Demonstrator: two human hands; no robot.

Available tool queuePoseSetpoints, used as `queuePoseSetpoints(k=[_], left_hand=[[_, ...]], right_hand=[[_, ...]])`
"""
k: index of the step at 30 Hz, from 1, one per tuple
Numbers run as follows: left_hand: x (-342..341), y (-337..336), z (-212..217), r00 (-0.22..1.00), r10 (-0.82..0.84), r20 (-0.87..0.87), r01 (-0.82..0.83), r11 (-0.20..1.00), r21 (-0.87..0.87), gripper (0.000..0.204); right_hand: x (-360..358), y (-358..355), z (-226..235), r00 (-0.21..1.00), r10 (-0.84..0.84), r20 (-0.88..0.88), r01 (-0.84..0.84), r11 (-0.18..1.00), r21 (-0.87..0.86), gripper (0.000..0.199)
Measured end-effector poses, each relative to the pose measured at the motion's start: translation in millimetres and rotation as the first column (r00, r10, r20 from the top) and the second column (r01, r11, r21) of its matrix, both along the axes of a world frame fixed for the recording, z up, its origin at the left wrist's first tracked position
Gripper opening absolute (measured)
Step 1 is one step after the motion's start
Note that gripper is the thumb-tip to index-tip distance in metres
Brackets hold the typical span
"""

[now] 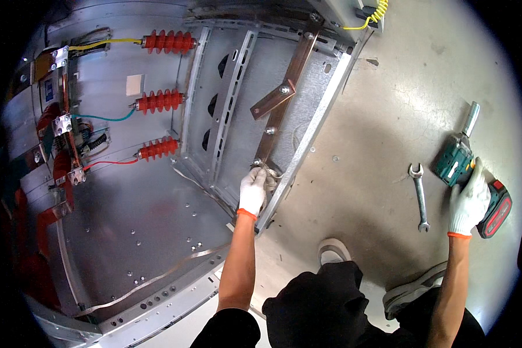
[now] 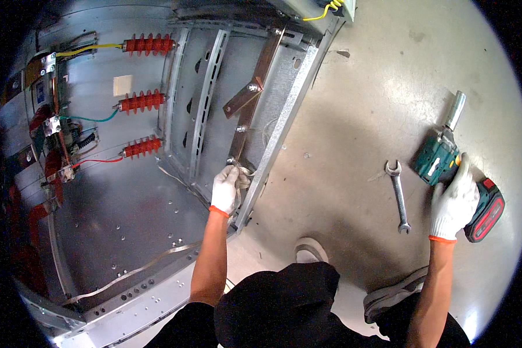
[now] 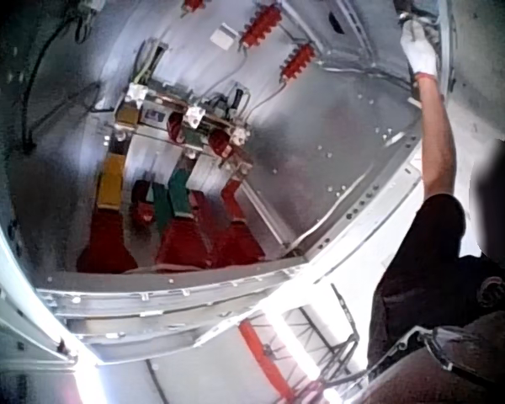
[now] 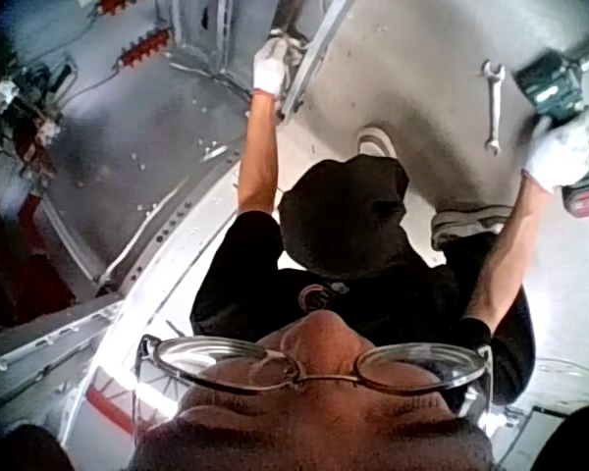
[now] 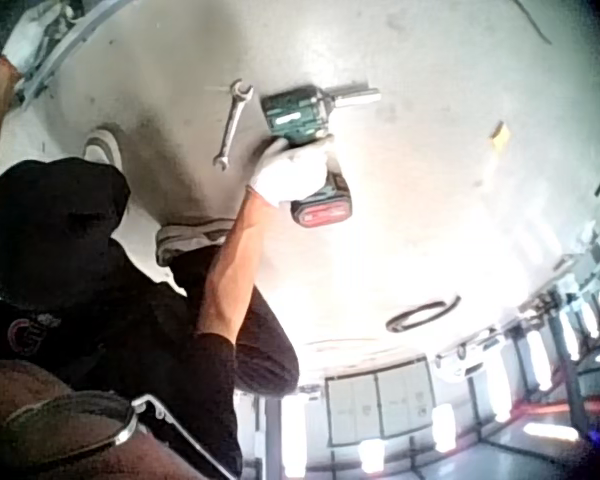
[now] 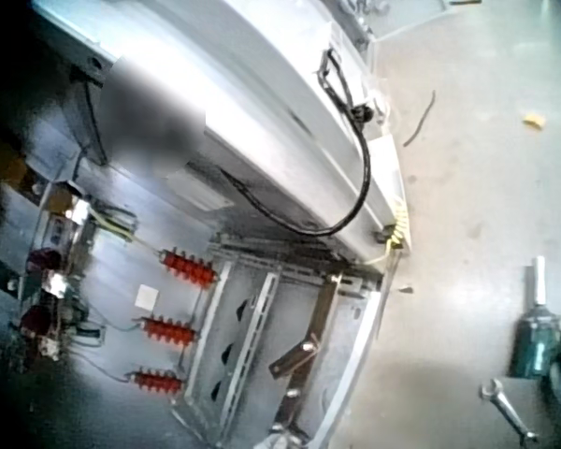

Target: The person walks through a factory floor and works on electrical cabinets. They use a cordless drill and wrench to remove panels, tighten bolts on internal busbars, and connect wires to red insulators inside the cabinet.

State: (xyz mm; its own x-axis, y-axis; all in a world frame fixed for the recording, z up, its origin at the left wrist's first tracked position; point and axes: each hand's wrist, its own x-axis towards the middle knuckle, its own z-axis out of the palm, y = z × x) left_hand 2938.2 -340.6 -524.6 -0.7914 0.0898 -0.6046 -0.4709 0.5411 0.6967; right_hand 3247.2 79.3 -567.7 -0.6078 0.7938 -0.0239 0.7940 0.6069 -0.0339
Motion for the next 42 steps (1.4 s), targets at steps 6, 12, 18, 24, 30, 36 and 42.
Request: queuePoseSetpoints(k=[6, 12, 18, 24, 30, 36, 42], left_hand=[[-1, 5, 4, 1.000, 0.005, 0.028, -0.004, 1.000, -0.021, 0.023], [-2, -2, -4, 1.000, 0.011, 0.021, -0.012, 1.000, 0.006, 0.024], [3, 0, -4, 0.998, 0.066, -0.019, -0.066, 0.998, 0.006, 0.025], [11, 28, -24, 0.888, 0.459, 0.038, -0.456, 0.862, 0.222, 0.027], [20, 36, -42, 0.836, 0.526, -0.155, -0.468, 0.832, 0.299, 0.033], [18, 43, -30, 0.831, 0.531, -0.165, -0.526, 0.847, 0.076, 0.041], [20, 31, -33, 0.883, 0.392, -0.258, -0.353, 0.917, 0.183, 0.044]], right_hand=[[-1, 1, -2, 1.000, 0.008, 0.000, -0.008, 1.000, 0.009, 0.076], [-3, 3, -1, 1.000, 0.023, -0.021, -0.022, 0.999, 0.030, 0.071], [-6, -4, 4, 1.000, 0.016, 0.013, -0.016, 0.999, 0.052, 0.079], [-7, -8, 10, 0.997, -0.042, 0.063, 0.043, 0.999, -0.019, 0.080], [-5, -12, 17, 0.999, 0.037, -0.027, -0.035, 0.997, 0.071, 0.078], [-2, -12, 13, 0.999, 0.031, 0.041, -0.028, 0.998, -0.051, 0.081], [-3, -9, 16, 1.000, 0.023, 0.015, -0.023, 0.999, 0.044, 0.079]])
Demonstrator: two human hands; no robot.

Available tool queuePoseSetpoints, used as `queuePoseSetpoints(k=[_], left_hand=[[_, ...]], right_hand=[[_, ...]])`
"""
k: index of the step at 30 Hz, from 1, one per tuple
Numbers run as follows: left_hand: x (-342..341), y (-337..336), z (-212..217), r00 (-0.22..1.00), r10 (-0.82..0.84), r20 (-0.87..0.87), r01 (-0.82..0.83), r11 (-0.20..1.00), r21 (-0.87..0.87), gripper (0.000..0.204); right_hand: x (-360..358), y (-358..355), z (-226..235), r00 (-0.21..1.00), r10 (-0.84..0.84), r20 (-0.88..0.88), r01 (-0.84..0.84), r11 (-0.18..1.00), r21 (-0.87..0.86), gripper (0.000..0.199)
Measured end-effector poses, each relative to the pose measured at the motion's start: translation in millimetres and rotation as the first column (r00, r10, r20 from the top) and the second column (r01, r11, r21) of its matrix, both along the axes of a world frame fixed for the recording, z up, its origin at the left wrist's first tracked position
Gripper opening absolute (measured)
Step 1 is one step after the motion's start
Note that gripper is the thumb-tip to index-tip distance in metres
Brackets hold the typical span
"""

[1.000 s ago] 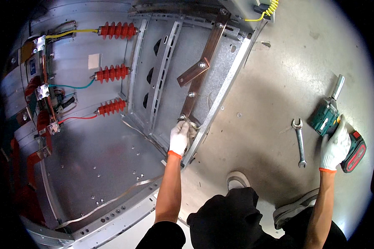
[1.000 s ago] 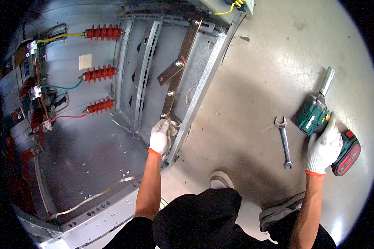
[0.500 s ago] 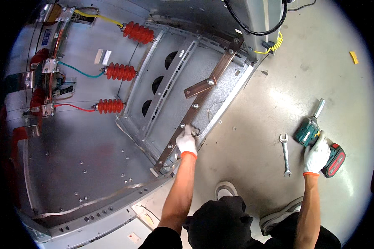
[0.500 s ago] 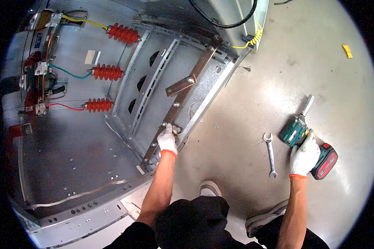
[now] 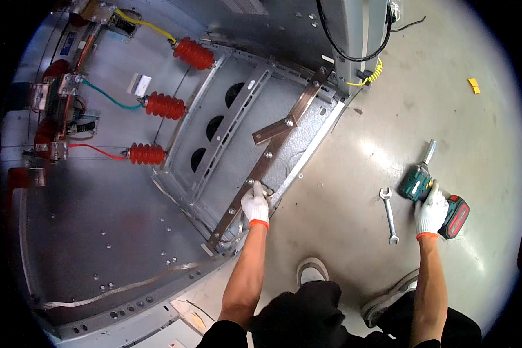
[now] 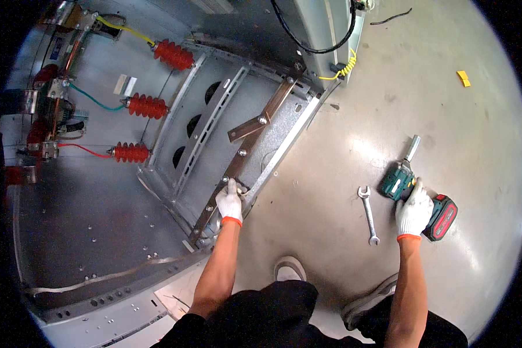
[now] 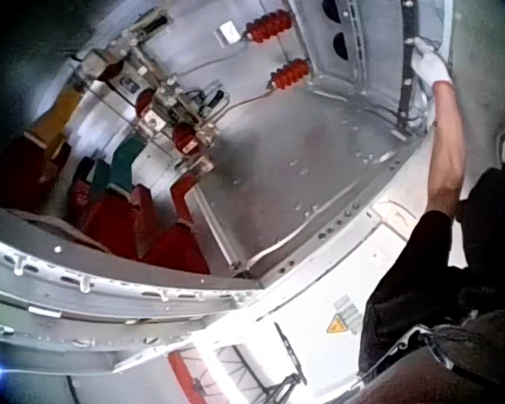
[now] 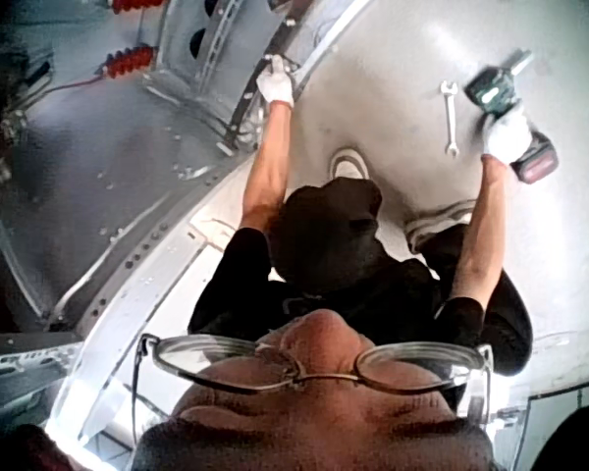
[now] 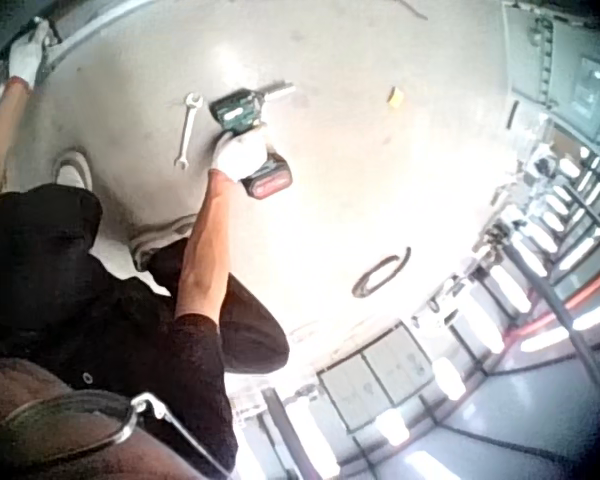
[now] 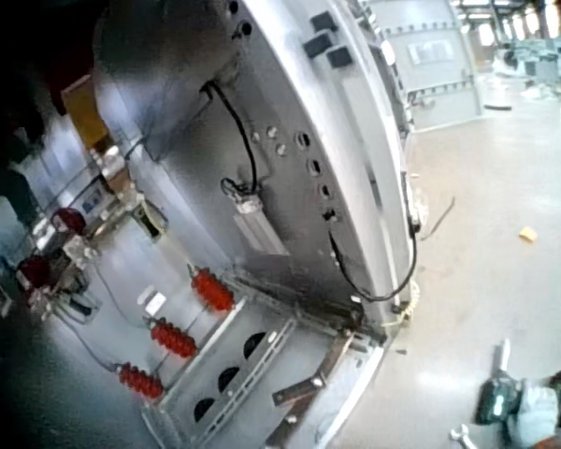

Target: The person walks through a factory floor and works on electrical cabinets. They use a cordless drill and wrench to remove panels, tighten bolts on internal busbars, and connect wires to red insulators inside the cabinet.

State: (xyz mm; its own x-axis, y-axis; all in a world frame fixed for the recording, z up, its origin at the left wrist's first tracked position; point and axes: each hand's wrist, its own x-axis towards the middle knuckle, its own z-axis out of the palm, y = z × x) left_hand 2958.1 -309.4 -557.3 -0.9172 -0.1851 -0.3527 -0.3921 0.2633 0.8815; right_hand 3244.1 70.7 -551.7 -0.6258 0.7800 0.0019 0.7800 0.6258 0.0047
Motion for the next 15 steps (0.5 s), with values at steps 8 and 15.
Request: queuePoseSetpoints(k=[8, 15], left_hand=[[-45, 19, 109, 0.870, -0.445, 0.211, 0.395, 0.374, -0.839, 0.052], [-142, 100, 25, 0.932, -0.284, 0.226, 0.356, 0.598, -0.718, 0.076]], right_hand=[[6, 5, -3, 0.999, 0.008, 0.054, -0.002, 0.995, -0.101, 0.082], [-1, 2, 2, 0.995, 0.027, 0.096, -0.019, 0.996, -0.085, 0.090]])
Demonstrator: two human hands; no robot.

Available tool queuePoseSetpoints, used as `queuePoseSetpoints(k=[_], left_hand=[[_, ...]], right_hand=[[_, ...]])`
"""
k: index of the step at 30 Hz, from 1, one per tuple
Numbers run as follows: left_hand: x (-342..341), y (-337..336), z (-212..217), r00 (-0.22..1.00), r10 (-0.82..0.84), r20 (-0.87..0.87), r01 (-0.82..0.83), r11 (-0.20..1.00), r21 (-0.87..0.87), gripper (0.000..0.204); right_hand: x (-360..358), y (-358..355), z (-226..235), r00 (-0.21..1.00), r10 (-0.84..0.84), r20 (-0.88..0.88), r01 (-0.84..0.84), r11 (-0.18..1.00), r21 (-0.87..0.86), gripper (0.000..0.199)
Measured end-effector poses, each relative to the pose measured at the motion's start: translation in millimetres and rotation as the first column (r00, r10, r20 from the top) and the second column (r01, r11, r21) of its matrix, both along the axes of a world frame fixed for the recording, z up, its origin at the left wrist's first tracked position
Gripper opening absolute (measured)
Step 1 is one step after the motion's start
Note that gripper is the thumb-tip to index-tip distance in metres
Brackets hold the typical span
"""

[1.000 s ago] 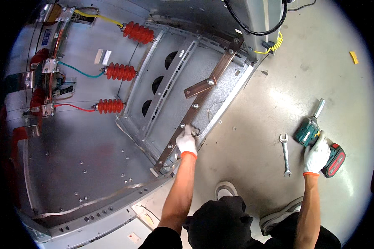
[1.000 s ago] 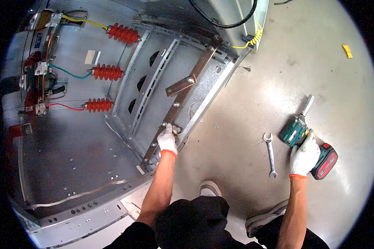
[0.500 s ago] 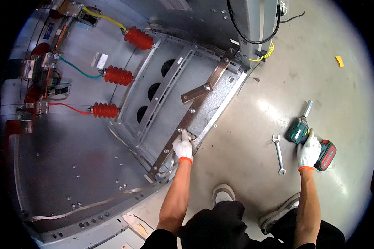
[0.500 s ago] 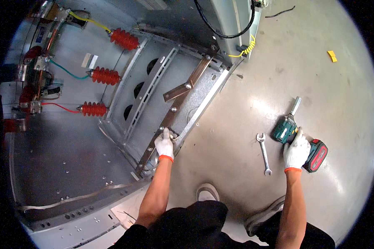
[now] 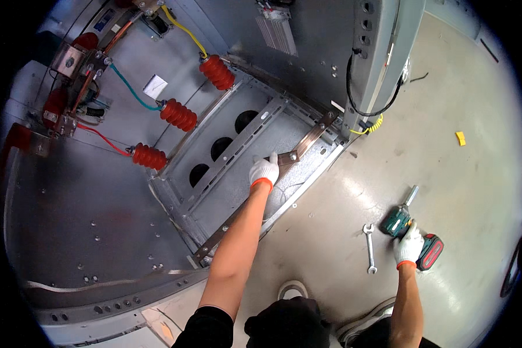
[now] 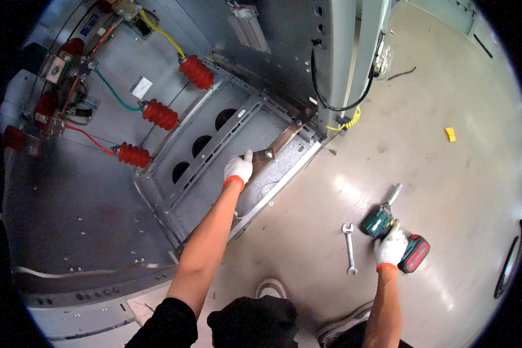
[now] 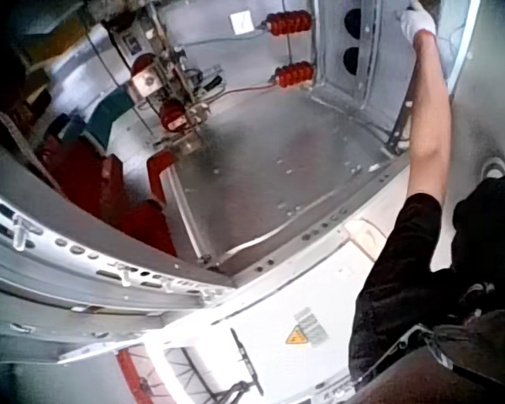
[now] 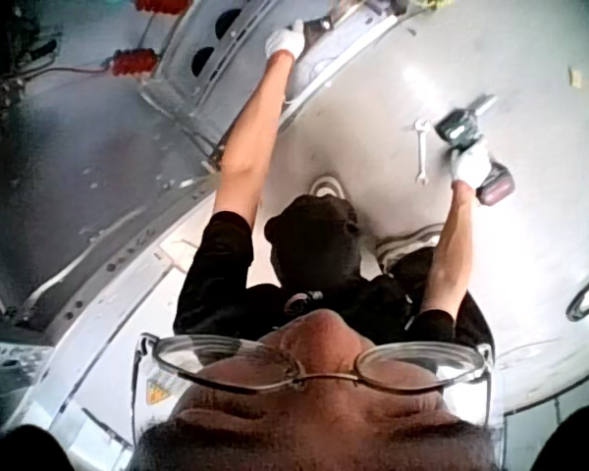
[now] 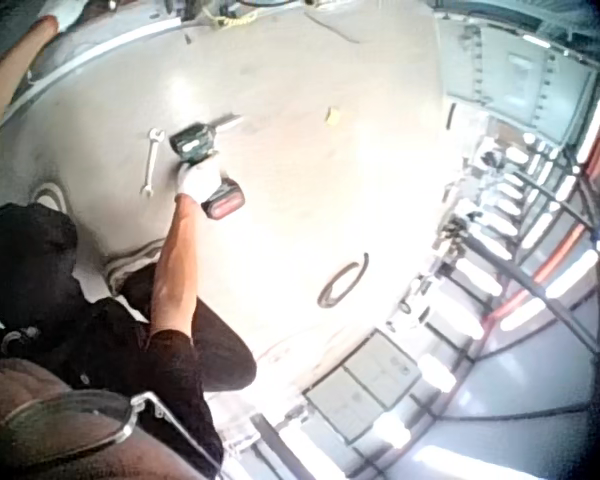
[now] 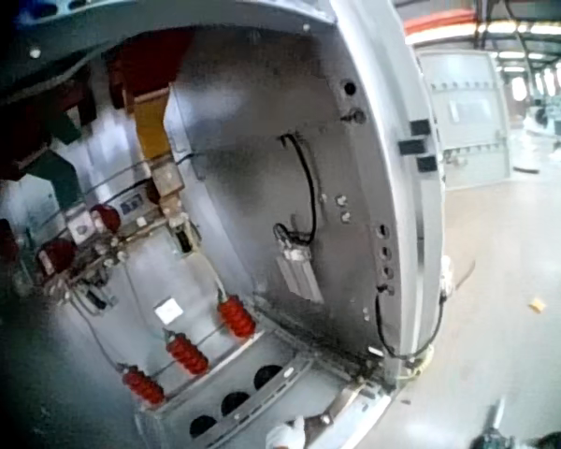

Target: The person walks through a factory floor and works on electrical cabinets. They use a cordless drill and wrench to remove panels, tighten bolts on internal busbars, and connect wires to red insulators inside the cabinet.

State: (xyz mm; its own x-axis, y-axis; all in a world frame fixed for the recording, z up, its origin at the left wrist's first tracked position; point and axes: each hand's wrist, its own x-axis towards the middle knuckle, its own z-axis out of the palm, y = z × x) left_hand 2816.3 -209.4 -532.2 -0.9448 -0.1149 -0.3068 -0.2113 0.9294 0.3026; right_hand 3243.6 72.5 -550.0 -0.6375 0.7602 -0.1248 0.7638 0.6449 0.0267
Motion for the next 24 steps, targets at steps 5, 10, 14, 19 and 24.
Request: queuePoseSetpoints(k=[5, 10, 14, 19, 24], left_hand=[[-20, 23, -12, 0.965, -0.186, -0.185, 0.207, 0.973, 0.101, 0.059], [-7, -6, 27, 0.944, -0.313, 0.105, 0.303, 0.948, 0.102, 0.049], [60, -66, 26, 0.793, -0.399, -0.461, 0.385, 0.914, -0.128, 0.050], [182, -143, 60, 0.867, -0.120, -0.484, 0.191, 0.976, 0.100, 0.043], [242, -210, 44, 0.933, -0.109, -0.344, 0.057, 0.986, -0.158, 0.054]], right_hand=[[3, 3, -5, 0.999, -0.004, -0.032, 0.004, 1.000, 0.004, 0.092], [0, 5, 0, 0.999, -0.026, -0.025, 0.025, 0.999, -0.048, 0.088], [4, 1, -3, 0.994, 0.021, -0.110, -0.029, 0.997, -0.070, 0.081], [13, 3, -13, 0.997, -0.043, -0.069, 0.040, 0.998, -0.046, 0.087], [10, 5, -18, 0.999, -0.008, -0.041, 0.008, 1.000, 0.010, 0.089]])
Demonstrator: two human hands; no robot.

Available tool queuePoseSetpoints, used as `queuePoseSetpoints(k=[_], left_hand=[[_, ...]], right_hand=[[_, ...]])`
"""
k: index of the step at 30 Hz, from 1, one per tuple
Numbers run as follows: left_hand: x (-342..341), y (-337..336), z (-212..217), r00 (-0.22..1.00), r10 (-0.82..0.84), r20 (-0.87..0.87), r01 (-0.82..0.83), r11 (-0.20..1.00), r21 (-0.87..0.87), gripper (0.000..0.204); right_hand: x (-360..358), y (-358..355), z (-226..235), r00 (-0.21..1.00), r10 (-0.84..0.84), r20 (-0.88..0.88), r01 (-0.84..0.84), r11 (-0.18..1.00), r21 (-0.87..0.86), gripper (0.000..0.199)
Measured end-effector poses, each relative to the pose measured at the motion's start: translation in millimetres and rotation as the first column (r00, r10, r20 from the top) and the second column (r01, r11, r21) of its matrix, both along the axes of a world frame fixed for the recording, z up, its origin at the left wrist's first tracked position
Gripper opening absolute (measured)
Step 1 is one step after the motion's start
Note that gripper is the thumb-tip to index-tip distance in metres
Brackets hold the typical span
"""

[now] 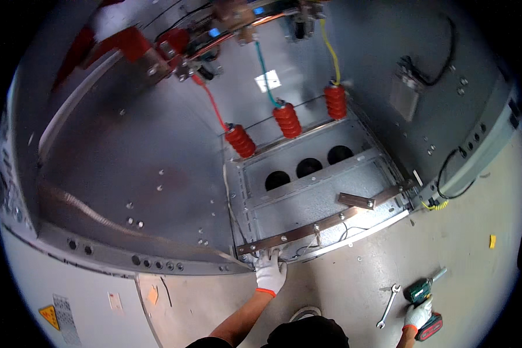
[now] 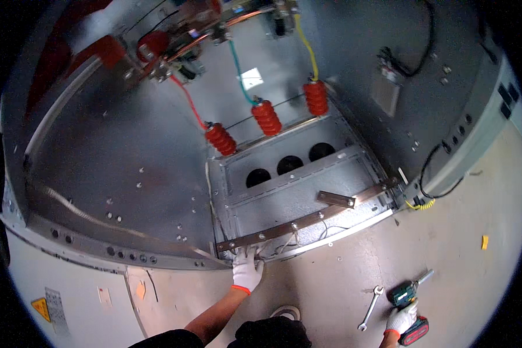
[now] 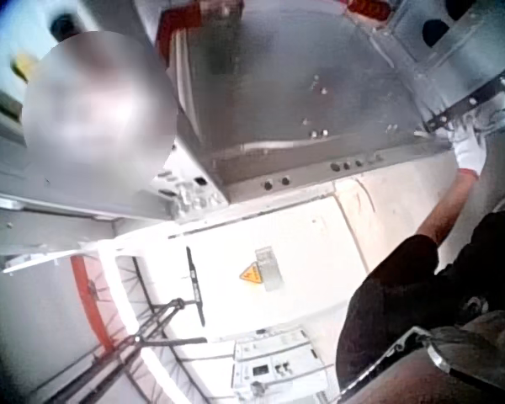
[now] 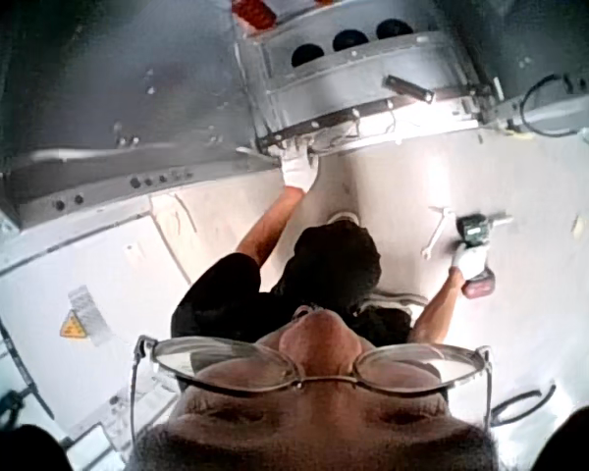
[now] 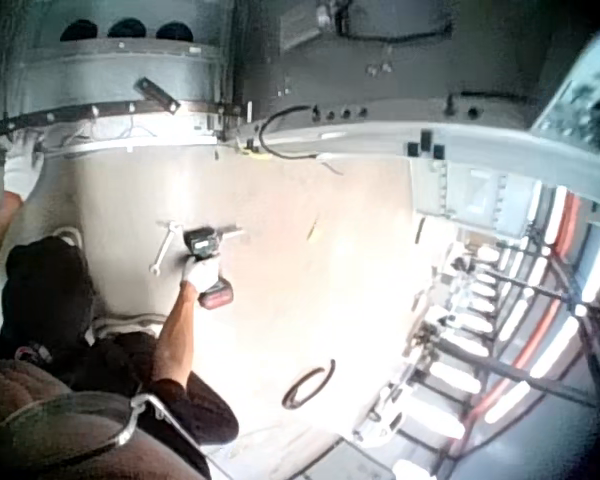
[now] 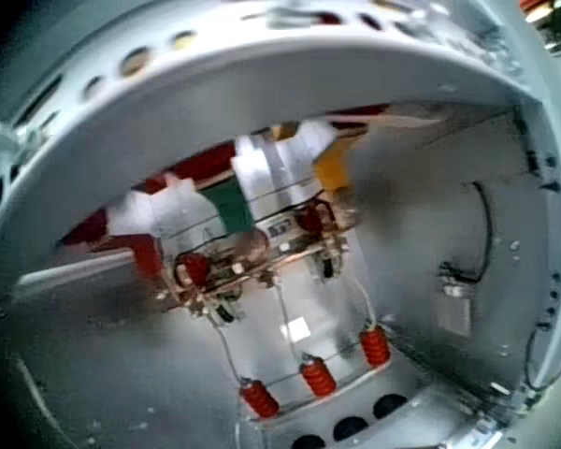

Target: The person walks through a factory floor and works on electrical cabinets. They use a cordless drill and wrench to remove panels, tighten bolts on internal busbars, and connect wires to red insulators inside the cabinet.

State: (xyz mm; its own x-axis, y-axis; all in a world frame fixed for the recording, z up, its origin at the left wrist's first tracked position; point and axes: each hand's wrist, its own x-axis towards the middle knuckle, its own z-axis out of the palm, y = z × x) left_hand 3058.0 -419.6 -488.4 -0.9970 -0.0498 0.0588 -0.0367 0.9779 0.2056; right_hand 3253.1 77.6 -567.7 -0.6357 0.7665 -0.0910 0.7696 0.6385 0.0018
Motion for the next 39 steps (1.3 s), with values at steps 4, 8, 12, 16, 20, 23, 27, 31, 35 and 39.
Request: queuePoseSetpoints(k=[4, 8, 12, 16, 20, 23, 27, 31, 35, 39], left_hand=[[0, -9, -23, 0.986, 0.056, 0.157, -0.049, 0.997, -0.053, 0.055], [-2, -4, -38, 0.975, 0.047, 0.218, -0.036, 0.998, -0.053, 0.056], [0, 7, -46, 0.980, -0.003, 0.201, 0.041, 0.981, -0.188, 0.056], [2, 11, -43, 0.989, -0.007, 0.146, 0.034, 0.982, -0.187, 0.054], [9, 6, -44, 0.988, 0.017, 0.155, 0.012, 0.983, -0.182, 0.051], [1, 14, -31, 0.968, 0.021, 0.250, 0.026, 0.983, -0.181, 0.051], [4, 7, -38, 0.960, 0.010, 0.280, 0.035, 0.987, -0.155, 0.055], [-3, 25, 0, 0.931, -0.035, 0.364, 0.169, 0.923, -0.345, 0.060], [20, 1, -41, 0.944, -0.004, 0.331, 0.074, 0.977, -0.199, 0.059], [9, 6, -29, 0.934, 0.038, 0.355, 0.050, 0.970, -0.236, 0.058]], right_hand=[[0, 3, -5, 1.000, 0.006, 0.022, -0.007, 1.000, 0.019, 0.087], [-8, -14, 28, 0.983, 0.150, -0.103, -0.150, 0.989, 0.008, 0.065], [-1, -7, 26, 0.982, 0.156, -0.109, -0.160, 0.987, -0.033, 0.073], [-10, -13, 31, 0.986, -0.016, 0.163, 0.035, 0.993, -0.112, 0.081], [3, 4, -2, 0.997, 0.070, 0.037, -0.071, 0.997, 0.006, 0.085], [9, 13, -11, 0.997, 0.075, 0.002, -0.075, 0.997, 0.004, 0.085], [-15, -10, 23, 0.993, 0.017, 0.116, -0.011, 0.998, -0.057, 0.079], [17, 9, -9, 0.998, 0.058, -0.013, -0.058, 0.998, -0.025, 0.061], [22, 15, -19, 0.954, 0.243, -0.177, -0.234, 0.970, 0.067, 0.042], [-16, -10, 25, 0.561, 0.481, -0.674, -0.392, 0.871, 0.296, 0.040]])
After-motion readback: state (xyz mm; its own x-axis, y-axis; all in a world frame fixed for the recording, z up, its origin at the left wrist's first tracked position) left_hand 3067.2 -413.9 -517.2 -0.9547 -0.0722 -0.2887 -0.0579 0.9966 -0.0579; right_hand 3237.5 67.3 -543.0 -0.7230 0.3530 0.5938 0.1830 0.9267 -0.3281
